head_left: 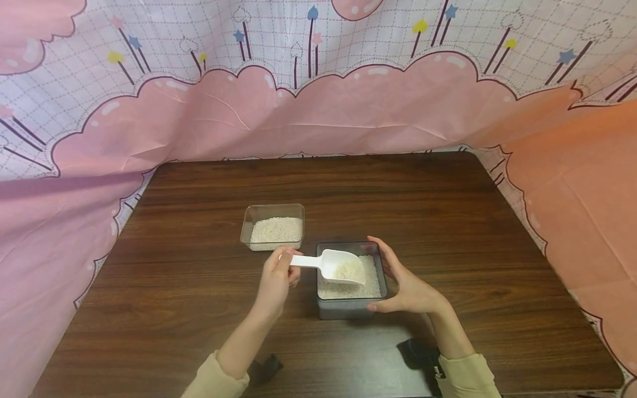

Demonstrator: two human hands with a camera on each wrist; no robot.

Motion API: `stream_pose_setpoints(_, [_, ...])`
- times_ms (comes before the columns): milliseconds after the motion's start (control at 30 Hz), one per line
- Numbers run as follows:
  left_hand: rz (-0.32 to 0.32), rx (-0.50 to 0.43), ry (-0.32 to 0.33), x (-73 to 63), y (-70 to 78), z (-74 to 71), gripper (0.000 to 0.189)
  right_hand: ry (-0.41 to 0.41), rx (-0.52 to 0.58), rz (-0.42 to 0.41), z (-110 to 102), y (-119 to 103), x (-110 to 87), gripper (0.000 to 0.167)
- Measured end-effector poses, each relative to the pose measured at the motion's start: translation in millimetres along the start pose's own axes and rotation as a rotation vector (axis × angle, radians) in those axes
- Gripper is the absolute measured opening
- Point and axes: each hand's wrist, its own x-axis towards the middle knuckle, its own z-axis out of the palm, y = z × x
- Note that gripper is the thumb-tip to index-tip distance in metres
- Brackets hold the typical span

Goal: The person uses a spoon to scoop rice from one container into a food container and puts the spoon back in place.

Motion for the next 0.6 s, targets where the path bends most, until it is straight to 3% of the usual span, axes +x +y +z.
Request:
stream_pose_setpoints(267, [0.036,-0.083,0.011,-1.9,3.4,-2.2,0.026,-0.002,0.006,-0.017,0.1,0.3,0.4,0.121])
stream_pose_setpoints(600, [0.059,-0.104,0.031,-4.2,16.5,-5.8,0.028,0.001,0.018,0.010,0.1,-1.6,0.4,0.121])
